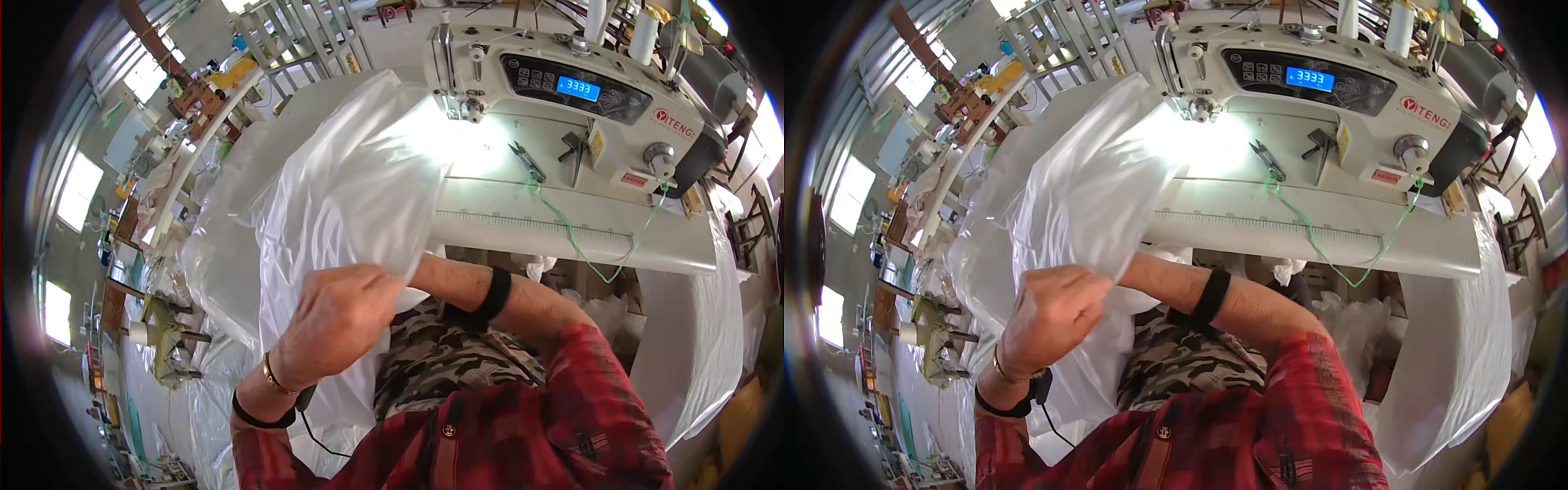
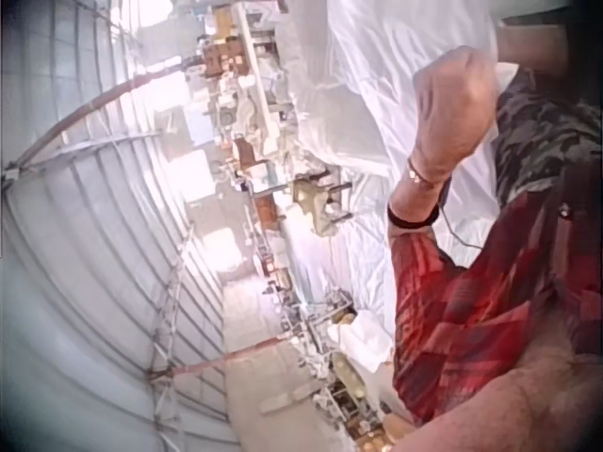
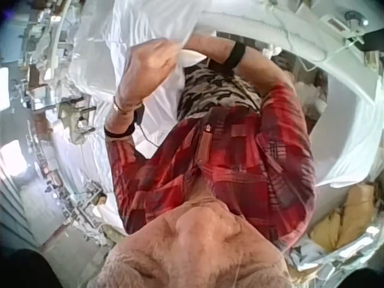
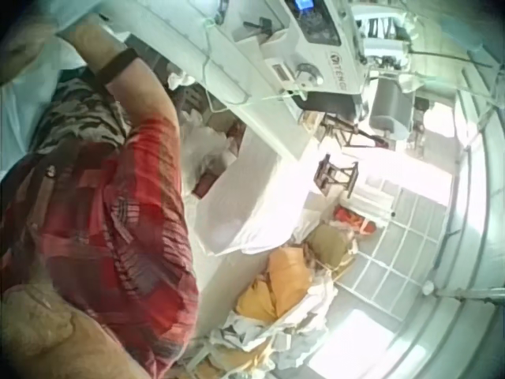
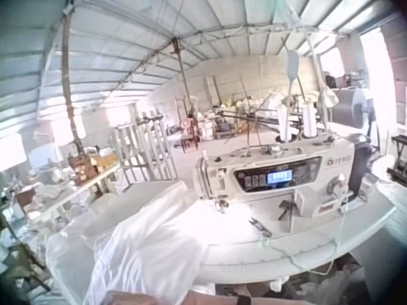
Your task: The recorder is using an industrial sewing machine to sew together large white plastic or fabric sheets.
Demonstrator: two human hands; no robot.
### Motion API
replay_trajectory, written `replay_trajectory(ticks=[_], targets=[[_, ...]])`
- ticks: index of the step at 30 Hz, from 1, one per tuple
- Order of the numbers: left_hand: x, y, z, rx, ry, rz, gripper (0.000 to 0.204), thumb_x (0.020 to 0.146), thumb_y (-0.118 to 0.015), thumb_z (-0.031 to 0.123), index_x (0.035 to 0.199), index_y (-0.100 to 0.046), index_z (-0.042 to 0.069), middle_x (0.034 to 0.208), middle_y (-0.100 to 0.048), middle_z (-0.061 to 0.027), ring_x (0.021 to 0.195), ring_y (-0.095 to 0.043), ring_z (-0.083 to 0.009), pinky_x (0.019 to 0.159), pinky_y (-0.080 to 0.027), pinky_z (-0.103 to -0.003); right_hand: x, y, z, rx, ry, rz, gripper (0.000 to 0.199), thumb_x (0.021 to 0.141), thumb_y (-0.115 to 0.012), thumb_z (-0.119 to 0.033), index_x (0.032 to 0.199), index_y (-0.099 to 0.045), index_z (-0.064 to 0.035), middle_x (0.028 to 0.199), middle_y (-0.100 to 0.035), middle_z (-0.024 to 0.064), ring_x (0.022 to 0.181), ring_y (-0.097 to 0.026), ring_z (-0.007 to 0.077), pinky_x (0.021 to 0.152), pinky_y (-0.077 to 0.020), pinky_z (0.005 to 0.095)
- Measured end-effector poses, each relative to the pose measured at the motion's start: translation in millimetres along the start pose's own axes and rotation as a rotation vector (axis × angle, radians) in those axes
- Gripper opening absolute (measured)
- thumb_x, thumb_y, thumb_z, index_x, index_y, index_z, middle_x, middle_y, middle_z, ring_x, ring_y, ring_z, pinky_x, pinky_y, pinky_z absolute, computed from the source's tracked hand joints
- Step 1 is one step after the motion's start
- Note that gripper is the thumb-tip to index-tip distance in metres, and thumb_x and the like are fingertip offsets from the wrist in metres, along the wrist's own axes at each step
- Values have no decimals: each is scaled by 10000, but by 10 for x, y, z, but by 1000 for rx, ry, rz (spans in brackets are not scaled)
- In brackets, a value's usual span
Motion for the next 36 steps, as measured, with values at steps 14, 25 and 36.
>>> replay_trajectory(ticks=[14,25,36], targets=[[-682,-1186,-179,-36,114,64,183,758,-612,91,933,-607,37,760,-610,-83,705,-634,-267,641,-482,-383,-747,1175,-322,-392,116,-237,221,838,-673,-169,1034,-632,-76,1141,-609,110,1135,-552,302,970,-444,429],[-754,-1079,-244,17,214,92,251,739,-658,101,982,-612,58,761,-605,-46,698,-625,-236,632,-463,-360,-374,1358,18,-359,239,-249,173,773,-738,-161,911,-645,-115,1059,-585,44,1105,-512,232,1046,-342,407],[-352,-1083,-538,-352,512,92,174,886,-645,174,1008,-596,60,852,-566,-98,775,-599,-314,726,-475,-407,-385,1338,50,-199,340,-233,110,797,-716,-138,818,-611,-113,915,-575,25,956,-558,227,911,-402,385]])
Point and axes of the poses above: each hand's wrist, its own x-axis towards the middle knuckle, its own y-axis out of the back of the hand, z = x × y, the point moved 9 cm from there along x, towards the middle knuckle
